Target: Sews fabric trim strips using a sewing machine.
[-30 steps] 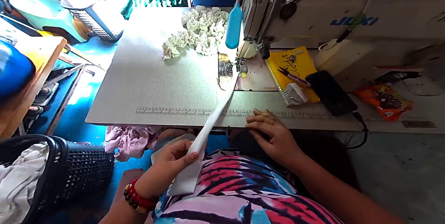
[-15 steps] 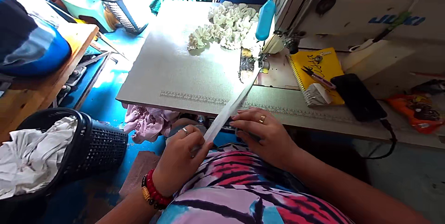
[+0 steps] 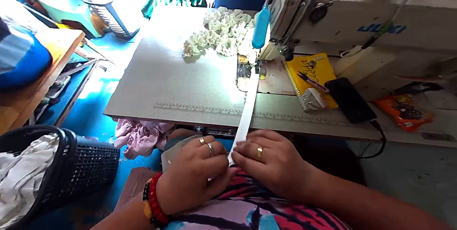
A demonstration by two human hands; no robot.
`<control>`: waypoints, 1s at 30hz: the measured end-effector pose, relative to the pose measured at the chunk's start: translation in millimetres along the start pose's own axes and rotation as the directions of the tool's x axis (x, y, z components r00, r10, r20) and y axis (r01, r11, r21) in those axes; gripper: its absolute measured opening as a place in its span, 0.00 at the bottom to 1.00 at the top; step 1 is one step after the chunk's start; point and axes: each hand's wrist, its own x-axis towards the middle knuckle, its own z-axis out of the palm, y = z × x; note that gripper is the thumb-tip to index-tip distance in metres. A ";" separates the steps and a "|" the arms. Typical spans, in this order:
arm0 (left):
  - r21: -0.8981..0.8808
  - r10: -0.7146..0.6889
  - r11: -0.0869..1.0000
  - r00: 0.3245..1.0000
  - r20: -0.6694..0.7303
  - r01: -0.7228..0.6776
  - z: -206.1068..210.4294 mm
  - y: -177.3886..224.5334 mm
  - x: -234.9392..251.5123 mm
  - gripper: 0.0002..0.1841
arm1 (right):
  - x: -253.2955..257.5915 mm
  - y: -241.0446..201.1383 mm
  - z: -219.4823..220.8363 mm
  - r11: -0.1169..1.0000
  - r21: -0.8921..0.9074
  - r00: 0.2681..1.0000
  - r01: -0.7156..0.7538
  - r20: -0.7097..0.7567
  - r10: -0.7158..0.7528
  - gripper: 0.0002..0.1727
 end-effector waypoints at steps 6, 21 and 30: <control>-0.044 -0.325 0.941 0.933 0.152 0.335 39.9 -94.5 99.1 0.16 | -71.9 3.5 12.6 0.961 0.191 0.978 -0.202 -0.022 0.210 0.12; 0.166 -0.475 0.878 0.862 0.179 0.449 91.7 -181.0 200.5 0.24 | -43.0 104.3 22.3 0.987 0.078 0.990 -0.142 0.035 0.139 0.12; 0.210 -0.515 0.853 0.838 0.181 0.478 92.4 -180.1 205.4 0.23 | -21.3 164.3 35.2 0.973 -0.115 0.979 -0.202 -0.005 0.203 0.13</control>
